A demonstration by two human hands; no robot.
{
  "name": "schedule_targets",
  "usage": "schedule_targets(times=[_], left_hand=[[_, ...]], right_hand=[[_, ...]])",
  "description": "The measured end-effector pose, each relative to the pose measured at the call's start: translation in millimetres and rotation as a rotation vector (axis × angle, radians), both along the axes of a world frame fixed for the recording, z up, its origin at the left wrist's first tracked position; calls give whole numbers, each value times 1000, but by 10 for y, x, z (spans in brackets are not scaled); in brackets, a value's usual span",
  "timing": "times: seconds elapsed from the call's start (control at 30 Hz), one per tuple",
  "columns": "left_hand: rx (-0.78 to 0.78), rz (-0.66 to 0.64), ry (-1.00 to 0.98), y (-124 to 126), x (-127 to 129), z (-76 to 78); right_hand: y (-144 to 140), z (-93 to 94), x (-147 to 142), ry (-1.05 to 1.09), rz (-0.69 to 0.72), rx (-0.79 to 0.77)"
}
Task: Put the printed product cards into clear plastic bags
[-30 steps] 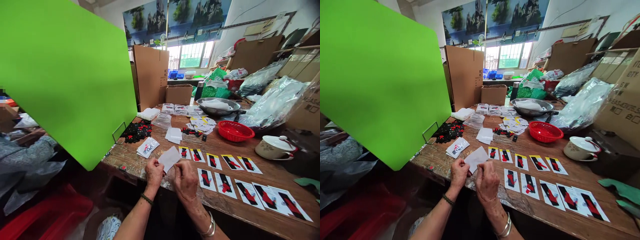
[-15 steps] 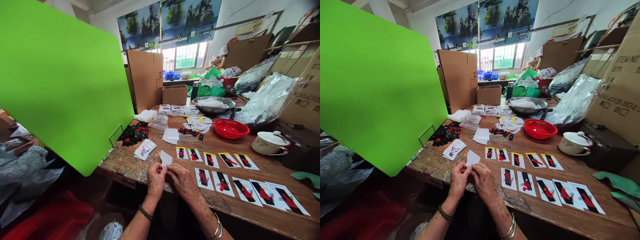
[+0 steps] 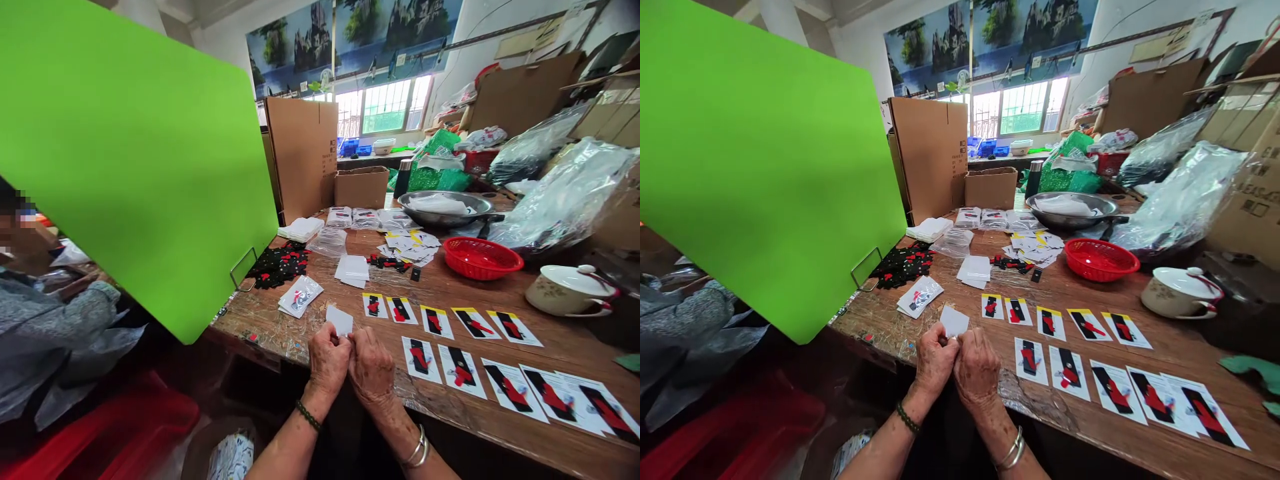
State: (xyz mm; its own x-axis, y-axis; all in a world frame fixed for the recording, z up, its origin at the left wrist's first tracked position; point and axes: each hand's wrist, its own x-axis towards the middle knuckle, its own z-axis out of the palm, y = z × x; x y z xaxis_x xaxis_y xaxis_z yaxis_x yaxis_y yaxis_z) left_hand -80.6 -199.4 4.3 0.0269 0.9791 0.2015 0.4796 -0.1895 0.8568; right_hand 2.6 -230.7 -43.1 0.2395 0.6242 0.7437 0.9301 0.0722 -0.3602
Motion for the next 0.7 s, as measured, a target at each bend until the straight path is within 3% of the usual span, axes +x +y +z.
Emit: schedule_targets(times=[0.2,0.37,0.53,0.7], left_hand=[[-133,-36,-255,45,48,-64],[-40,-9,-70,92,38,-117],[-17,8,92,102,90,-96],[3,-11,135,126,89,-93]], right_hand=[[46,55,95,-6,48,4],[77,-13,109,12,95,-77],[55,-72,114,-25,55,-65],[32,-64,142,25,-52,-55]])
